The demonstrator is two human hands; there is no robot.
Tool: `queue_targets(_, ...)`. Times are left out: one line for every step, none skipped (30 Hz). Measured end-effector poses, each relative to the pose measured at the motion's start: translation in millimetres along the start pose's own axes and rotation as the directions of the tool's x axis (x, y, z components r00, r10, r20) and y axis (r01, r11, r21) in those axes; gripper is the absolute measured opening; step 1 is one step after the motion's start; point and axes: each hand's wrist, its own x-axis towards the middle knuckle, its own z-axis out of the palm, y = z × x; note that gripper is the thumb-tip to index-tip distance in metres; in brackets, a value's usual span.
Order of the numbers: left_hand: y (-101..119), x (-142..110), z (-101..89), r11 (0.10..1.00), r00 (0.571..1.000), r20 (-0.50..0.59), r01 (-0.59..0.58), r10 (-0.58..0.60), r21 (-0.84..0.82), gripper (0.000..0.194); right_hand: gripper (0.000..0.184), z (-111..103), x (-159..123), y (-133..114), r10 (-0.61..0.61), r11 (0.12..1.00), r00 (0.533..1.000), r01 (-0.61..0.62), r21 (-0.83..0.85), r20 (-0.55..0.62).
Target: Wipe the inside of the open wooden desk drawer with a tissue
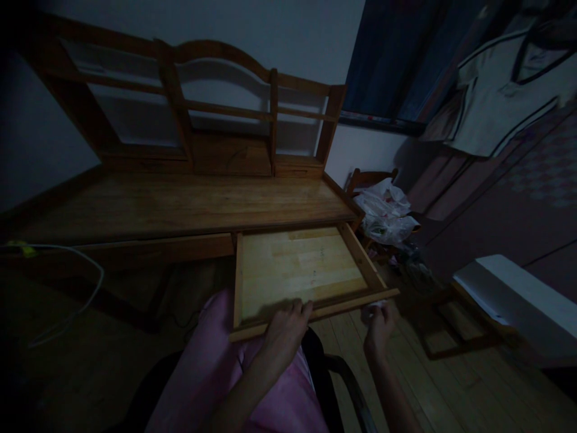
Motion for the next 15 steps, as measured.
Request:
queue_targets(-1.2,-3.4,-3.0,0.998,1.000,-0.006,-0.010,0.010,-0.055,0.047,0.022,4.3,-13.2,-0.2,0.012,1.000,0.998,-0.013,0.014,0.061)
queue_targets(-3.9,-7.7,-6.5,0.991,0.999,-0.027,-0.029,0.026,-0.127,0.048,0.019,7.8,-23.9,-0.5,0.025,0.999,0.994,-0.028,0.026,0.110)
queue_targets(-8.7,-12.8,-10.4,0.975,0.996,-0.071,-0.061,0.046,-0.215,0.051,0.017,10.2,-30.7,-0.9,0.035,0.999,0.991,-0.039,0.030,0.133)
queue_targets(-16.1,-18.4,-14.9,0.947,0.989,-0.137,-0.103,0.064,-0.305,0.055,0.016,11.2,-32.7,-1.3,0.043,0.998,0.988,-0.048,0.031,0.146)
queue_targets(-26.4,-24.3,-19.7,0.901,0.976,-0.208,-0.150,0.069,-0.406,0.055,0.016,11.0,-29.9,-1.6,0.054,0.998,0.989,-0.059,0.033,0.134)
queue_targets(-39.9,-30.2,-24.6,0.850,0.961,-0.270,-0.195,0.065,-0.490,0.053,0.016,9.6,-22.6,-1.7,0.066,0.997,0.993,-0.070,0.034,0.103)
queue_targets(-56.5,-35.9,-29.1,0.817,0.947,-0.318,-0.207,0.030,-0.538,0.048,0.018,7.3,-11.9,-1.7,0.081,0.996,0.995,-0.083,0.042,0.061)
queue_targets(-75.8,-41.2,-32.4,0.800,0.922,-0.384,-0.197,-0.045,-0.567,0.042,0.019,4.7,0.6,-1.5,0.106,0.993,0.994,-0.105,0.052,-0.005)
queue_targets(-97.4,-46.0,-33.8,0.794,0.884,-0.447,-0.172,-0.136,-0.583,0.035,0.019,2.0,13.5,-1.4,0.120,0.992,0.991,-0.116,0.056,-0.059)
queue_targets(-120.3,-50.1,-32.7,0.787,0.833,-0.495,-0.124,-0.249,-0.604,0.033,0.019,-0.3,25.1,-1.7,0.133,0.990,0.986,-0.128,0.059,-0.097)
queue_targets(-143.5,-53.7,-28.8,0.768,0.779,-0.513,-0.064,-0.360,-0.637,0.034,0.019,-1.7,34.3,-2.4,0.145,0.989,0.981,-0.138,0.061,-0.132)
queue_targets(-165.9,-56.6,-22.0,0.726,0.705,-0.521,-0.012,-0.482,-0.687,0.037,0.018,-2.2,40.2,-3.5,0.155,0.987,0.976,-0.147,0.063,-0.152)
queue_targets(-186.2,-58.8,-12.6,0.652,0.626,-0.505,0.006,-0.594,-0.758,0.043,0.016,-1.7,42.2,-5.0,0.165,0.985,0.973,-0.156,0.068,-0.161)
queue_targets(-203.6,-60.4,-1.5,0.583,0.603,-0.459,0.013,-0.652,-0.812,0.049,0.014,-0.1,40.6,-6.7,0.174,0.984,0.972,-0.164,0.075,-0.155)
queue_targets(-217.3,-61.4,10.5,0.517,0.603,-0.397,0.030,-0.692,-0.855,0.055,0.012,2.3,35.7,-8.2,0.180,0.982,0.975,-0.169,0.085,-0.132)
